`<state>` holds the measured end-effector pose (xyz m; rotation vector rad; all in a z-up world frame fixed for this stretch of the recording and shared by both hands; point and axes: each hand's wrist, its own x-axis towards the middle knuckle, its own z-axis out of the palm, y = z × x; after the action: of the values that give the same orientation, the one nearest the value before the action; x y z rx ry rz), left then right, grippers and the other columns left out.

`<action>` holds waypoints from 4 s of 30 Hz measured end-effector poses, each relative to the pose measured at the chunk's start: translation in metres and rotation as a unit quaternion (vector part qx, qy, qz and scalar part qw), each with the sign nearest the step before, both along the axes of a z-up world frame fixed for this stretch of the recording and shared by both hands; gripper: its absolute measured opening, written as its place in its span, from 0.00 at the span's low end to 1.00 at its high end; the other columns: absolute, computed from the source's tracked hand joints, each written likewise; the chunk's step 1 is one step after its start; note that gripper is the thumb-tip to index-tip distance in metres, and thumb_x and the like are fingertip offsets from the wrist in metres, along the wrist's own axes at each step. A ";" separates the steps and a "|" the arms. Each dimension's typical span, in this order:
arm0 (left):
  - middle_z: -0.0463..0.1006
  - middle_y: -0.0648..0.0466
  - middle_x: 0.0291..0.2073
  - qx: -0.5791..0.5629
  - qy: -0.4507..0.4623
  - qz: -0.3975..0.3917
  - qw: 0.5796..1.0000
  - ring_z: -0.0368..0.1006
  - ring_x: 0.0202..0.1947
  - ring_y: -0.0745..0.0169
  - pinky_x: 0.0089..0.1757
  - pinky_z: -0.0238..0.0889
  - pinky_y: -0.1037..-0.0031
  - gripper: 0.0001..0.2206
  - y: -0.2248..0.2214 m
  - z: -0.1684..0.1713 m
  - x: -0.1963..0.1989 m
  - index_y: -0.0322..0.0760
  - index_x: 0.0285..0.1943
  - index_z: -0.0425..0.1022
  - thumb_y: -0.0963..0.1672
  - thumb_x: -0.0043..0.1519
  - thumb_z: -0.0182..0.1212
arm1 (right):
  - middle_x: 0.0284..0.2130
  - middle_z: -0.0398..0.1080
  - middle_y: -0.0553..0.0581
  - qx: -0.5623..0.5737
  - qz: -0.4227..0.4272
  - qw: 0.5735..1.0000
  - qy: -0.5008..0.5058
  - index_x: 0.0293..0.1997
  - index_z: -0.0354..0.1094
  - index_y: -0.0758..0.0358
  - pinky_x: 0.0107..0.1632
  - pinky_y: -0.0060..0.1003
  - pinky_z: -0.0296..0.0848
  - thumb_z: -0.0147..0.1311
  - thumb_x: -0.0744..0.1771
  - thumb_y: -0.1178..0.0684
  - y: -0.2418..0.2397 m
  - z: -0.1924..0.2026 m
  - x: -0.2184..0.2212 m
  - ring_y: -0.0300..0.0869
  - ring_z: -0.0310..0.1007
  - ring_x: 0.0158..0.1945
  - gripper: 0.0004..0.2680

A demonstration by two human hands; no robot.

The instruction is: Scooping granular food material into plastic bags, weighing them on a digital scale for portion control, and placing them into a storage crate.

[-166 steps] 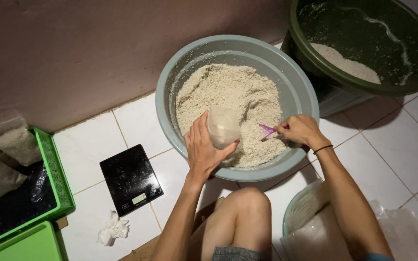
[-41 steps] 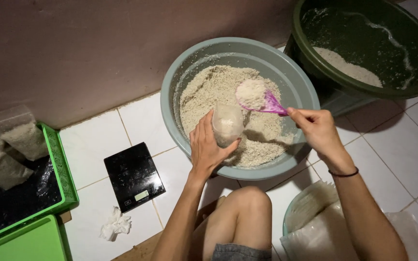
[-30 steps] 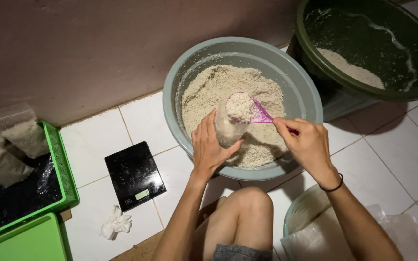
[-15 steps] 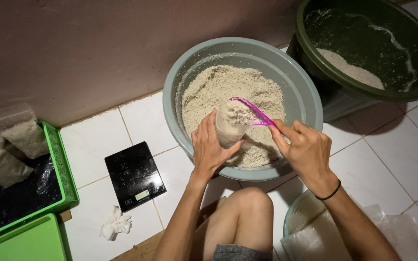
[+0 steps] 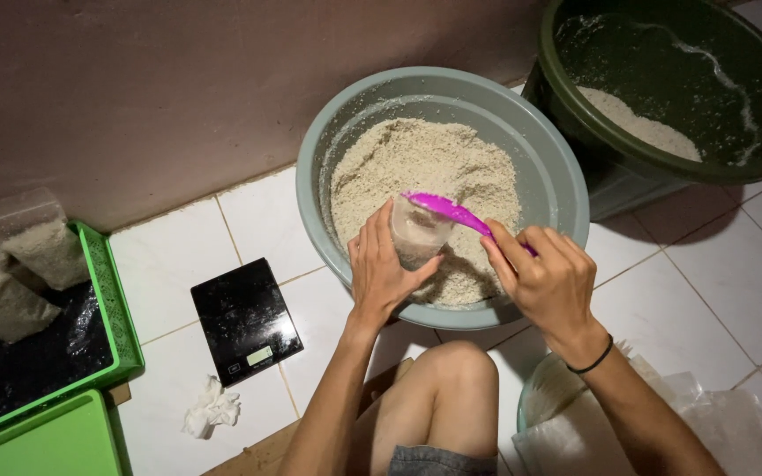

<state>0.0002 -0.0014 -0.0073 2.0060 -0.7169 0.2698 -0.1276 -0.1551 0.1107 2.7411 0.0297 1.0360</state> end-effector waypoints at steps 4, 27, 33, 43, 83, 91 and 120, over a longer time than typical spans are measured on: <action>0.67 0.46 0.57 -0.001 -0.006 0.004 1.000 0.67 0.56 0.48 0.52 0.57 0.55 0.48 -0.001 -0.003 0.001 0.36 0.71 0.56 0.56 0.43 0.74 | 0.19 0.66 0.50 0.029 -0.012 0.999 0.008 0.40 0.80 0.52 0.30 0.29 0.68 0.61 0.67 0.48 0.000 0.005 -0.001 0.40 0.67 0.23 0.04; 0.81 0.48 0.45 -0.219 0.311 -0.095 0.920 0.73 0.49 0.59 0.53 0.65 0.63 0.11 0.022 -0.009 0.053 0.43 0.53 0.80 0.47 0.66 0.55 | 0.29 0.76 0.53 0.459 0.083 0.884 0.026 0.37 0.73 0.59 0.40 0.35 0.74 0.62 0.65 0.53 0.037 -0.085 0.041 0.46 0.78 0.36 0.04; 0.82 0.59 0.37 -0.204 0.260 -0.097 0.939 0.74 0.43 0.69 0.51 0.66 0.69 0.05 0.034 -0.012 0.078 0.46 0.42 0.82 0.44 0.58 0.68 | 0.25 0.75 0.53 0.412 0.083 0.905 -0.064 0.35 0.74 0.56 0.38 0.38 0.73 0.62 0.65 0.53 0.019 -0.130 0.057 0.47 0.77 0.31 0.03; 0.84 0.61 0.30 -0.104 0.183 -0.030 0.977 0.80 0.36 0.62 0.42 0.69 0.72 0.04 0.022 -0.027 0.062 0.53 0.36 0.83 0.45 0.55 0.70 | 0.24 0.75 0.57 0.384 0.100 0.916 -0.053 0.29 0.73 0.60 0.36 0.41 0.72 0.61 0.62 0.63 0.012 -0.115 0.054 0.55 0.75 0.30 0.04; 0.77 0.41 0.37 -0.169 0.466 0.078 0.865 0.75 0.34 0.51 0.38 0.72 0.64 0.22 0.063 -0.055 0.019 0.28 0.58 0.67 0.51 0.67 0.53 | 0.46 0.53 0.54 0.734 -0.178 0.634 -0.163 0.57 0.52 0.64 0.45 0.30 0.60 0.54 0.70 0.48 -0.064 -0.202 -0.066 0.41 0.56 0.44 0.16; 0.76 0.42 0.25 -0.135 0.433 0.082 0.887 0.77 0.21 0.51 0.26 0.74 0.61 0.20 0.058 -0.063 0.027 0.28 0.48 0.69 0.52 0.66 0.52 | 0.19 0.60 0.45 0.809 -0.152 0.554 -0.124 0.32 0.63 0.51 0.23 0.17 0.57 0.52 0.70 0.42 -0.085 -0.238 -0.065 0.31 0.66 0.20 0.10; 0.60 0.29 0.59 0.007 0.150 -0.031 0.988 0.58 0.62 0.26 0.61 0.47 0.41 0.60 0.043 0.056 -0.033 0.25 0.74 0.38 0.51 0.39 0.81 | 0.31 0.76 0.47 0.191 -0.305 0.912 0.200 0.38 0.77 0.41 0.51 0.45 0.66 0.53 0.65 0.35 -0.121 -0.168 -0.005 0.46 0.74 0.44 0.10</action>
<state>-0.0330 0.0421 0.0492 1.9768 -0.5883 -0.0740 -0.1328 -0.2757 -0.0577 2.9127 -0.9914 0.3237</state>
